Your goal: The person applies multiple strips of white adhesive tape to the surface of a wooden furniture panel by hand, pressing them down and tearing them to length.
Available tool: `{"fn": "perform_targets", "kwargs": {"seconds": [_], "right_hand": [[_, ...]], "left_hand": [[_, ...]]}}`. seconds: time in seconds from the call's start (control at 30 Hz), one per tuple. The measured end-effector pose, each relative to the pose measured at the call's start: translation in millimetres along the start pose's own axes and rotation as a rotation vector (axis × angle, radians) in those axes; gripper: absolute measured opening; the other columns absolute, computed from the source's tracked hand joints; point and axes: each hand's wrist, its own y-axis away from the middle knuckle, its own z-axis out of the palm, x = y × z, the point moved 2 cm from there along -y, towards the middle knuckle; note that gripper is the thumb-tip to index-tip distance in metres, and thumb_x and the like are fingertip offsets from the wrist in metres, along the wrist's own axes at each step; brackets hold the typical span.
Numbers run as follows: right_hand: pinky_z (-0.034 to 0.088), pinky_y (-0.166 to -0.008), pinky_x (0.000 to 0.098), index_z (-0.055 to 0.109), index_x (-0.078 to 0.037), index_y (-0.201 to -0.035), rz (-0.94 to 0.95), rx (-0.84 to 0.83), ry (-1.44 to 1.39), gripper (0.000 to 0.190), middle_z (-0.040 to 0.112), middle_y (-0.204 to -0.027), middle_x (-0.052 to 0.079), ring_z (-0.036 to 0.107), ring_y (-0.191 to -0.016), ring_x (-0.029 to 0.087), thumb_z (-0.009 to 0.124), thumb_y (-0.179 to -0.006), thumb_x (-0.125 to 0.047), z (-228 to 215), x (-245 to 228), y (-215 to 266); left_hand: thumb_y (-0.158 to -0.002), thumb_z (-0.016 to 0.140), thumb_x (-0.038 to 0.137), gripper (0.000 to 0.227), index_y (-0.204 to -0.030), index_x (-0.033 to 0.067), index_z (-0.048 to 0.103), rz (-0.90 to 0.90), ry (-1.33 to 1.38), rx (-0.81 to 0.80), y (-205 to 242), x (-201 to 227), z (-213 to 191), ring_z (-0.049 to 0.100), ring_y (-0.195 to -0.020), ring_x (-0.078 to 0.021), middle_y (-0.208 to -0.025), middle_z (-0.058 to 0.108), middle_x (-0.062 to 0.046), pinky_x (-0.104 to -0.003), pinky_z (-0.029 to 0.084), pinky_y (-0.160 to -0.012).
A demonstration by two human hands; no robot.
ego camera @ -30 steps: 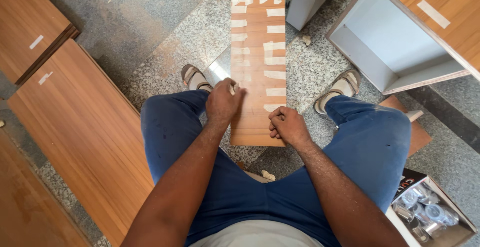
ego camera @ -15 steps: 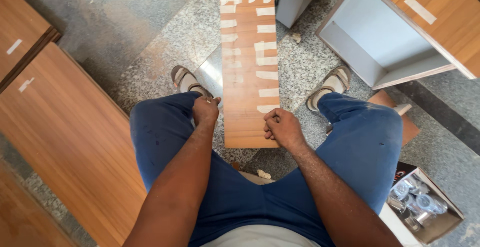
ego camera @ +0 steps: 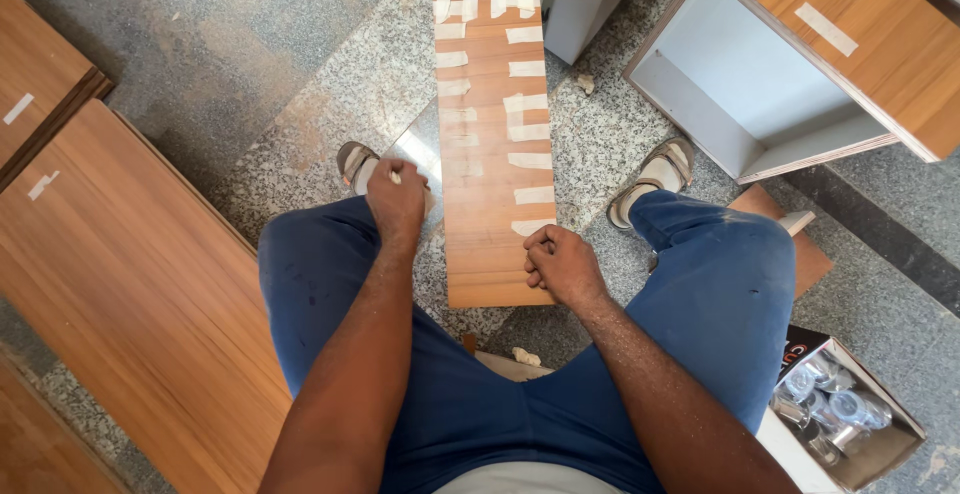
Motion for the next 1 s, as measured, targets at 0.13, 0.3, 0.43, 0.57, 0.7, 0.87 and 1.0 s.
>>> {"fn": "perform_targets", "kwargs": {"seconds": [0.13,0.3,0.43,0.57,0.7,0.87,1.0], "right_hand": [[0.058,-0.055,0.027,0.065,0.0,-0.108,0.008,-0.003,0.001,0.018,0.072,-0.078,0.007,0.072,-0.064,0.012,0.054,-0.102,-0.014,-1,-1,1],[0.059,-0.057,0.0259,0.065,-0.002,-0.108,0.023,-0.015,0.015,0.018,0.072,-0.078,0.007,0.073,-0.065,0.011,0.053,-0.103,-0.014,-1,0,0],[0.059,-0.055,0.0259,0.065,-0.002,-0.107,0.009,-0.01,-0.001,0.017,0.072,-0.078,0.007,0.073,-0.064,0.011,0.053,-0.103,-0.014,-1,2,-2],[0.059,-0.055,0.0259,0.065,-0.001,-0.107,0.017,-0.011,-0.009,0.017,0.072,-0.078,0.007,0.073,-0.063,0.012,0.053,-0.103,-0.013,-1,6,-3],[0.058,-0.054,0.0266,0.065,0.0,-0.106,-0.006,-0.011,-0.039,0.017,0.072,-0.078,0.008,0.073,-0.062,0.013,0.055,-0.102,-0.012,1,4,-2],[0.058,-0.054,0.0262,0.068,0.001,-0.105,-0.056,0.028,-0.089,0.016,0.072,-0.075,0.008,0.072,-0.061,0.012,0.059,-0.1,-0.012,-2,3,0],[0.058,-0.054,0.0256,0.067,-0.002,-0.106,0.007,0.004,-0.014,0.017,0.072,-0.076,0.006,0.072,-0.061,0.011,0.057,-0.102,-0.015,1,0,1]], "left_hand": [[-0.095,0.066,0.032,0.024,-0.102,0.0098,0.073,0.148,-0.284,-0.159,18,54,-1,0.076,-0.084,-0.0286,-0.089,0.077,-0.015,-0.043,0.061,-0.079],[-0.094,0.066,0.042,0.035,-0.103,0.0095,0.072,0.378,-0.841,-0.461,37,95,11,0.075,-0.085,-0.0311,-0.092,0.077,-0.015,-0.048,0.059,-0.08],[-0.093,0.067,0.045,0.038,-0.102,0.0091,0.074,0.359,-0.975,-0.573,30,101,22,0.075,-0.089,-0.0309,-0.095,0.076,-0.016,-0.046,0.06,-0.082],[-0.096,0.064,0.04,0.035,-0.101,0.0078,0.077,0.368,-1.021,-0.598,20,98,32,0.076,-0.09,-0.0321,-0.096,0.077,-0.017,-0.046,0.061,-0.086],[-0.097,0.064,0.034,0.031,-0.1,0.0052,0.076,0.373,-0.913,-0.504,21,97,28,0.074,-0.091,-0.0343,-0.097,0.076,-0.019,-0.048,0.06,-0.086],[-0.102,0.058,0.03,0.027,-0.111,0.0059,0.065,0.329,-0.83,-0.499,38,94,24,0.073,-0.091,-0.0294,-0.103,0.071,-0.015,-0.046,0.06,-0.081],[-0.097,0.063,0.02,0.02,-0.104,0.0026,0.069,0.707,-0.873,-0.343,51,92,27,0.066,-0.103,-0.0329,-0.112,0.067,-0.015,-0.048,0.059,-0.082]]}}
